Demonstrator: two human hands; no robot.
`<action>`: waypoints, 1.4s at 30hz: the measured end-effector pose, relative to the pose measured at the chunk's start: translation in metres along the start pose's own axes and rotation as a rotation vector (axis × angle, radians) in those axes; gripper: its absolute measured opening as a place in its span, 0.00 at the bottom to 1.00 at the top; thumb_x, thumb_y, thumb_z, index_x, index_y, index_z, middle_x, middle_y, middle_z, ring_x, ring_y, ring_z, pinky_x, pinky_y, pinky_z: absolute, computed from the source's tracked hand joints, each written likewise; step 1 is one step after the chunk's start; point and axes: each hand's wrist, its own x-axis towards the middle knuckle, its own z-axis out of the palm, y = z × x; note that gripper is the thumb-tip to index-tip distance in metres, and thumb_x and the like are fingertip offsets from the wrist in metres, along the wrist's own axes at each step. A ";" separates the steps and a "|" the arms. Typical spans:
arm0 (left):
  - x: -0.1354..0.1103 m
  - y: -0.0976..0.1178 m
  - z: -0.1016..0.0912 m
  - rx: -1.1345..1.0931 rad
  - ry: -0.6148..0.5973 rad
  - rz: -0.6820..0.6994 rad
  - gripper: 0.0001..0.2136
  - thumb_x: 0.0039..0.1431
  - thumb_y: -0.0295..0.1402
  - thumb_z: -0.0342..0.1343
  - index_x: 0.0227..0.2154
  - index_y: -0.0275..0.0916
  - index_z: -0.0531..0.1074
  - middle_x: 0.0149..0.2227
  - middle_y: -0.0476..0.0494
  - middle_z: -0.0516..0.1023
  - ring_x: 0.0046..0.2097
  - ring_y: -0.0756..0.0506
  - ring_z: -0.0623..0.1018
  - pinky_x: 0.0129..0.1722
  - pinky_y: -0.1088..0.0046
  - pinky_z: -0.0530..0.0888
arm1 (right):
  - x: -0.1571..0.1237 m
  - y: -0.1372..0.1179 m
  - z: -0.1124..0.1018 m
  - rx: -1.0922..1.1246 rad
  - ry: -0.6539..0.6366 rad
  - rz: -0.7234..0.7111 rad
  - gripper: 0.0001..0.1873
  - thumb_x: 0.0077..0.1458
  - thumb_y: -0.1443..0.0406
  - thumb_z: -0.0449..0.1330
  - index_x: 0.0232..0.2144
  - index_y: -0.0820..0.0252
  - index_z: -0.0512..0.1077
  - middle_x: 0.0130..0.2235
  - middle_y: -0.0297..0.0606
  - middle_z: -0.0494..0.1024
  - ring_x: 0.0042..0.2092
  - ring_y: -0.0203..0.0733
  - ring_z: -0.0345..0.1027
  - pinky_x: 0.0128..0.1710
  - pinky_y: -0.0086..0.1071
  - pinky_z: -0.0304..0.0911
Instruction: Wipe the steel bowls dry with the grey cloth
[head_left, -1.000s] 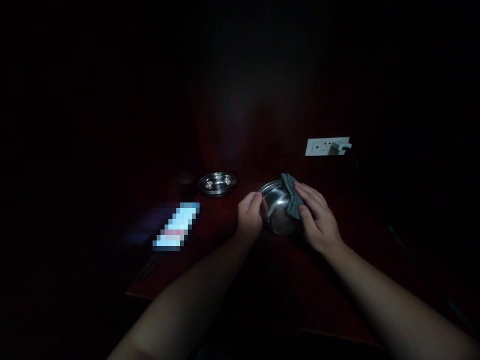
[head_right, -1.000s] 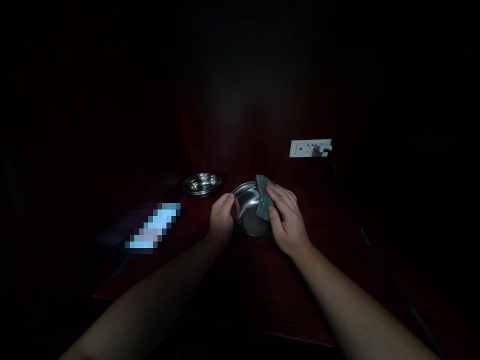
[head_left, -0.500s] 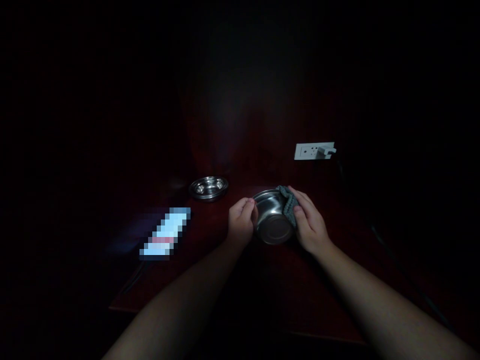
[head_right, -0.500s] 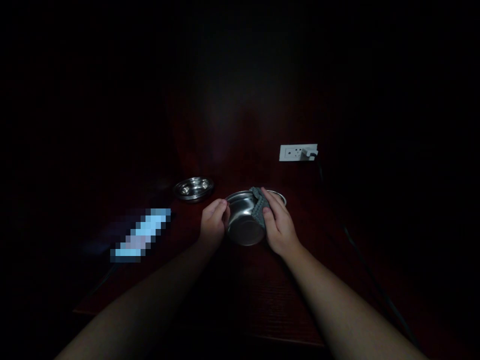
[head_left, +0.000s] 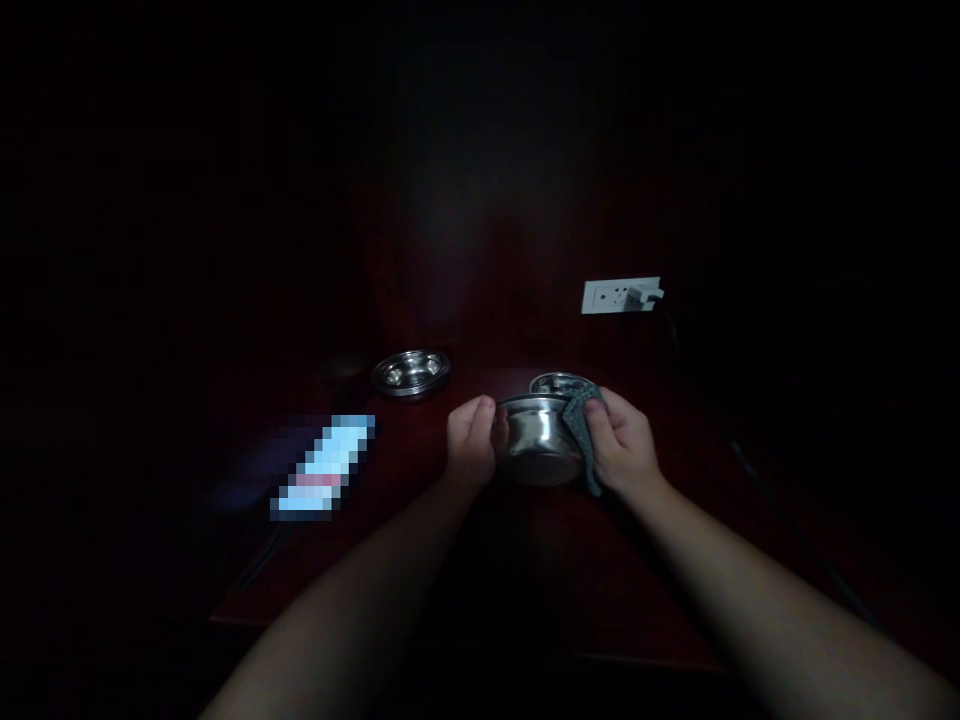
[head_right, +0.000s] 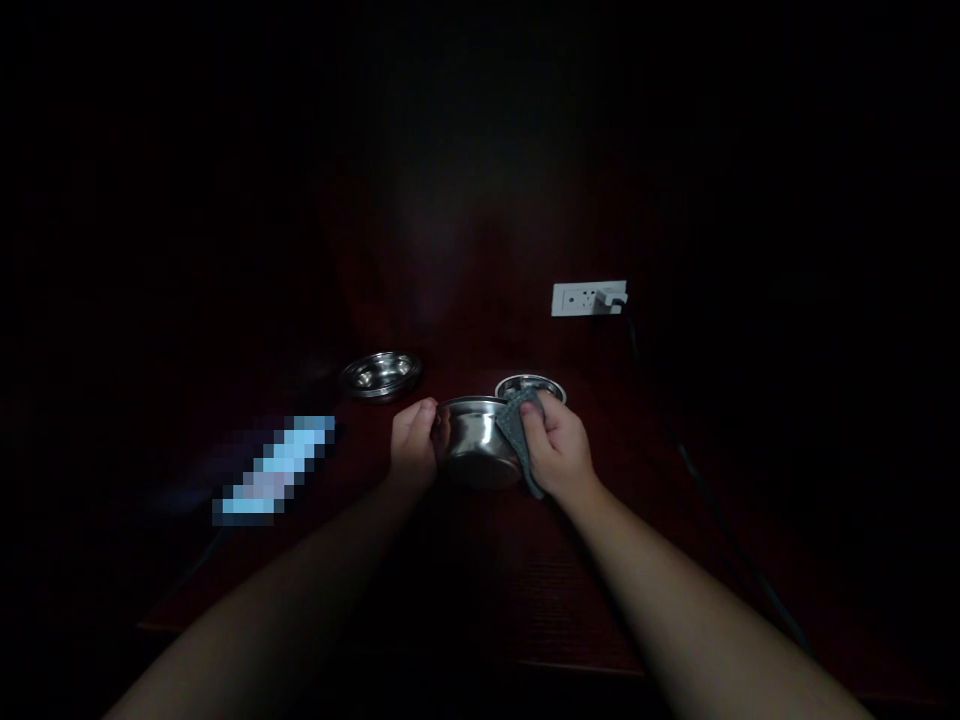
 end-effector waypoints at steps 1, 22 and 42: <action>0.001 0.000 0.001 0.026 0.017 0.020 0.18 0.57 0.44 0.48 0.18 0.38 0.62 0.18 0.51 0.63 0.22 0.53 0.63 0.22 0.77 0.59 | -0.001 -0.001 -0.001 -0.056 0.030 -0.052 0.14 0.60 0.60 0.49 0.24 0.57 0.64 0.23 0.32 0.65 0.25 0.36 0.60 0.25 0.31 0.57; -0.002 0.006 0.003 -0.331 -0.230 -0.571 0.21 0.41 0.28 0.51 0.43 0.34 0.66 0.35 0.41 0.77 0.34 0.43 0.76 0.30 0.64 0.75 | 0.002 -0.007 -0.002 0.081 -0.034 -0.029 0.14 0.59 0.59 0.51 0.24 0.58 0.66 0.25 0.34 0.67 0.27 0.38 0.62 0.26 0.31 0.59; -0.023 -0.005 0.017 -0.299 -0.356 -0.229 0.21 0.59 0.45 0.48 0.51 0.39 0.64 0.55 0.39 0.68 0.57 0.41 0.67 0.56 0.62 0.63 | -0.001 -0.006 0.002 -0.366 -0.263 -0.254 0.15 0.55 0.64 0.57 0.46 0.53 0.70 0.39 0.41 0.72 0.43 0.47 0.67 0.44 0.44 0.64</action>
